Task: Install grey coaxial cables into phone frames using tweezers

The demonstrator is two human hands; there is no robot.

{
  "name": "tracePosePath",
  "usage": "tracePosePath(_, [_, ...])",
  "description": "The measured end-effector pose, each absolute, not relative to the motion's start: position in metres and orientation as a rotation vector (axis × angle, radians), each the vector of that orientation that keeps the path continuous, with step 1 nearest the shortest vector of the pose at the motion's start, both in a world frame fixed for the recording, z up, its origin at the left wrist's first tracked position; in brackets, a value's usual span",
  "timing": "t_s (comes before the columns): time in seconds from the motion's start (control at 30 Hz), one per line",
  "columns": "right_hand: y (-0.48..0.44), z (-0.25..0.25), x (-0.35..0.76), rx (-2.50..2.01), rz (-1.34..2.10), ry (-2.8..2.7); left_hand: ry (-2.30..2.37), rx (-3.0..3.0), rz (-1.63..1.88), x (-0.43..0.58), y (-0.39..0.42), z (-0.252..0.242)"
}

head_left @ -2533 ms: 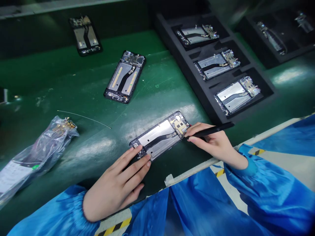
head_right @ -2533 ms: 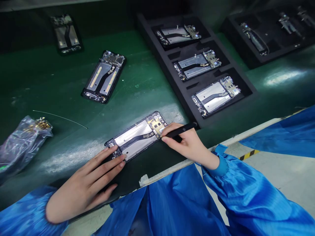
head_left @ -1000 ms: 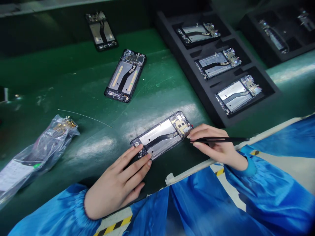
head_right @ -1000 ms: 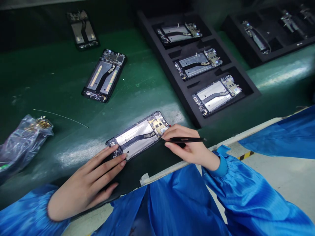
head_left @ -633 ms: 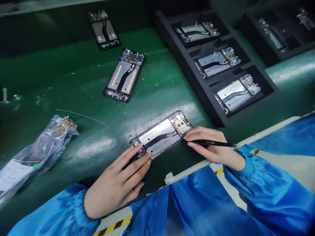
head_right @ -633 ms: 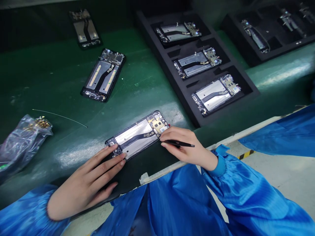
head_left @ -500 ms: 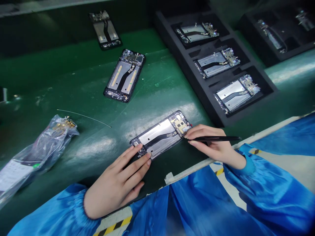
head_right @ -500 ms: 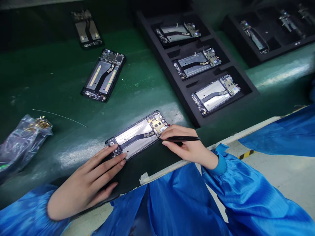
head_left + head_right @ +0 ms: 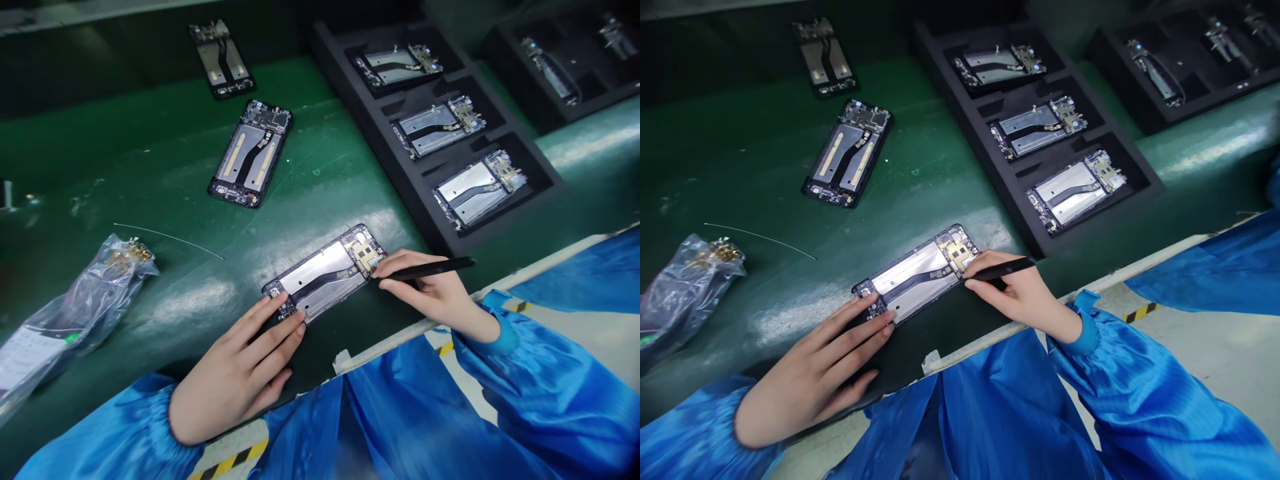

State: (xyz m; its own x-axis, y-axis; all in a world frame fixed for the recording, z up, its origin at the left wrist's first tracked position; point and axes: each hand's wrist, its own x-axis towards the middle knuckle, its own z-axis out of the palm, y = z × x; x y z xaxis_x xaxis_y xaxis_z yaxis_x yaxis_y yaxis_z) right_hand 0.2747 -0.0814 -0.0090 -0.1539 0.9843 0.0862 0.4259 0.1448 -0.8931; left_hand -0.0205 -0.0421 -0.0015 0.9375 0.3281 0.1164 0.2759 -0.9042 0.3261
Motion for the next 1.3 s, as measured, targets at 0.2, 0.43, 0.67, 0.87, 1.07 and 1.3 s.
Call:
tracePosePath(0.2, [-0.075,-0.005,0.273,-1.526,1.137,-1.572,0.374,2.844,0.153,-0.025,-0.041,-0.004])
tracePosePath(0.43, [-0.061,0.003,0.27,-1.622,1.36,-1.387,0.375,2.845,0.144,-0.025,-0.04,-0.005])
tracePosePath(0.67, [-0.058,0.005,0.267,-1.632,1.347,-1.331,0.386,2.846,0.152,-0.025,-0.041,-0.005])
tracePosePath(0.87, [-0.065,0.001,0.268,-1.549,1.306,-1.336,0.392,2.823,0.166,-0.025,-0.041,-0.005])
tracePosePath(1.07, [-0.068,-0.004,0.274,-1.423,1.208,-1.53,0.419,2.826,0.152,-0.025,-0.04,-0.005])
tracePosePath(1.3, [-0.072,-0.009,0.272,-1.136,0.988,-1.881,0.51,2.768,0.287,-0.018,-0.026,0.005])
